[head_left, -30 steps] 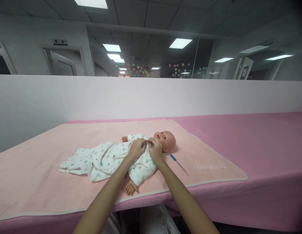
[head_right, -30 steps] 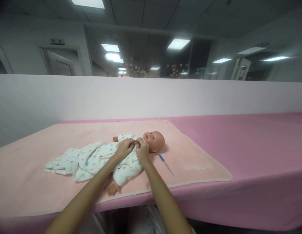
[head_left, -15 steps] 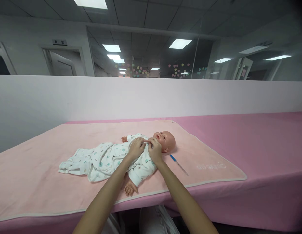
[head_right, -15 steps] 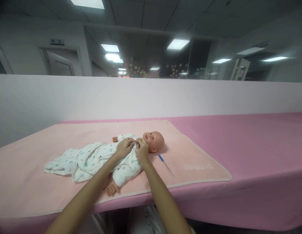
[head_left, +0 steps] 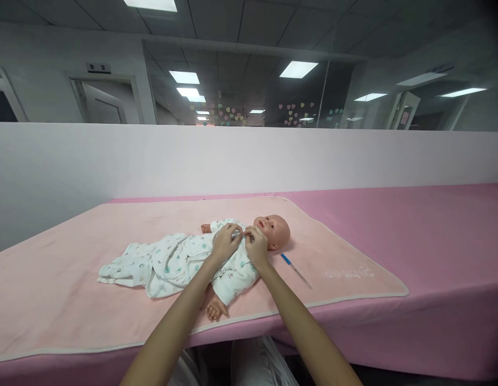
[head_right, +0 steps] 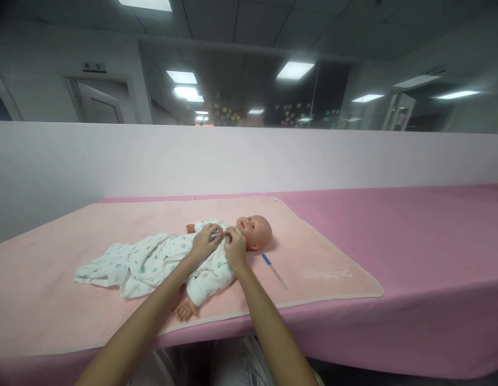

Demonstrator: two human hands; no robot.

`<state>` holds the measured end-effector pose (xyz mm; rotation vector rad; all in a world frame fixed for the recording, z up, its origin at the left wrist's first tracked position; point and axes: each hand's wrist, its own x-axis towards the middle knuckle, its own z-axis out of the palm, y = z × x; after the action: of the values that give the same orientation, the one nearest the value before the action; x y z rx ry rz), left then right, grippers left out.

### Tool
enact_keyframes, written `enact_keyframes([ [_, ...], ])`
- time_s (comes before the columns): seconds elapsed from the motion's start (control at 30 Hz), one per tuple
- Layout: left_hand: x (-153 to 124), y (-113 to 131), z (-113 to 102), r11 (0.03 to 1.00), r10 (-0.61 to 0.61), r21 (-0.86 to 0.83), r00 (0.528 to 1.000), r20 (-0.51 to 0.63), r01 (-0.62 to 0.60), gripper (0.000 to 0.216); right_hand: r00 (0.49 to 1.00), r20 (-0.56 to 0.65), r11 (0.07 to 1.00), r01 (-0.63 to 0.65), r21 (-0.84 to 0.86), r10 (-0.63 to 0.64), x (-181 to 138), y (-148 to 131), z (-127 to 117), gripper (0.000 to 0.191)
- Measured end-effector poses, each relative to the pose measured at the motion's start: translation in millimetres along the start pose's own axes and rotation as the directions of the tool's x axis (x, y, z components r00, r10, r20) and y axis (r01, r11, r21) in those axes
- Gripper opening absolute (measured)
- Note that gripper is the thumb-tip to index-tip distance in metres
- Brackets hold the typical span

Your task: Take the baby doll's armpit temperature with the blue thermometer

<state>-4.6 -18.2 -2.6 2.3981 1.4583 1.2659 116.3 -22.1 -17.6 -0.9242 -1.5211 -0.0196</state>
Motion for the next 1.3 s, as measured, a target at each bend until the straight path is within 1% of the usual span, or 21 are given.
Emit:
enact_keyframes([
  [0.17,1.2,-2.4,2.0,1.0,-0.008,-0.03,1.0,0.003,0.008,0.016,1.0,0.007,1.0,-0.016,-0.009,0.016,-0.1,-4.0,-1.3,0.022],
  [0.37,1.4,-2.4,3.2,1.0,-0.024,-0.012,1.0,-0.001,0.024,0.018,0.999,0.004,0.999,-0.032,-0.005,0.032,0.7,-4.0,-0.2,0.024],
  [0.53,1.6,-2.2,2.3,1.0,-0.024,-0.02,1.0,0.006,0.024,0.015,0.998,0.057,0.999,-0.029,-0.028,0.03,1.3,-1.4,-1.8,0.03],
  [0.67,1.9,-4.6,0.9,0.998,-0.017,-0.058,0.999,0.036,0.019,0.015,0.996,0.085,0.999,-0.013,-0.045,0.016,0.5,1.9,-4.7,0.031],
  [0.73,0.3,-4.0,-1.8,0.996,0.006,-0.089,0.999,0.043,-0.003,0.013,0.996,0.094,0.999,-0.009,-0.049,0.014,-0.2,2.0,-5.4,0.03],
  [0.87,-8.9,1.3,-13.8,0.984,0.099,-0.149,0.995,-0.008,-0.099,0.019,0.991,0.131,0.999,0.007,-0.045,-0.001,-1.6,-1.4,-4.8,0.028],
  [0.93,-15.5,3.4,-21.6,0.986,0.113,-0.125,0.993,-0.017,-0.114,0.022,0.985,0.171,0.999,0.028,-0.029,-0.023,-2.0,-3.0,-4.2,0.026],
  [1.07,-26.7,2.0,-33.6,0.996,0.089,0.005,0.996,-0.002,-0.089,0.021,0.965,0.251,0.997,0.081,-0.011,-0.076,-2.3,-3.2,-3.4,0.018],
  [1.2,-30.6,-1.6,-36.2,0.996,0.048,0.071,0.999,0.0,-0.048,0.021,0.966,0.255,0.998,0.062,-0.029,-0.052,-2.0,-3.4,-3.4,0.006],
  [1.3,-30.6,-2.2,-33.3,0.996,0.008,0.087,1.0,-0.025,-0.006,0.021,0.966,0.258,0.998,0.04,-0.039,-0.028,-1.7,-4.6,-3.3,0.007],
])
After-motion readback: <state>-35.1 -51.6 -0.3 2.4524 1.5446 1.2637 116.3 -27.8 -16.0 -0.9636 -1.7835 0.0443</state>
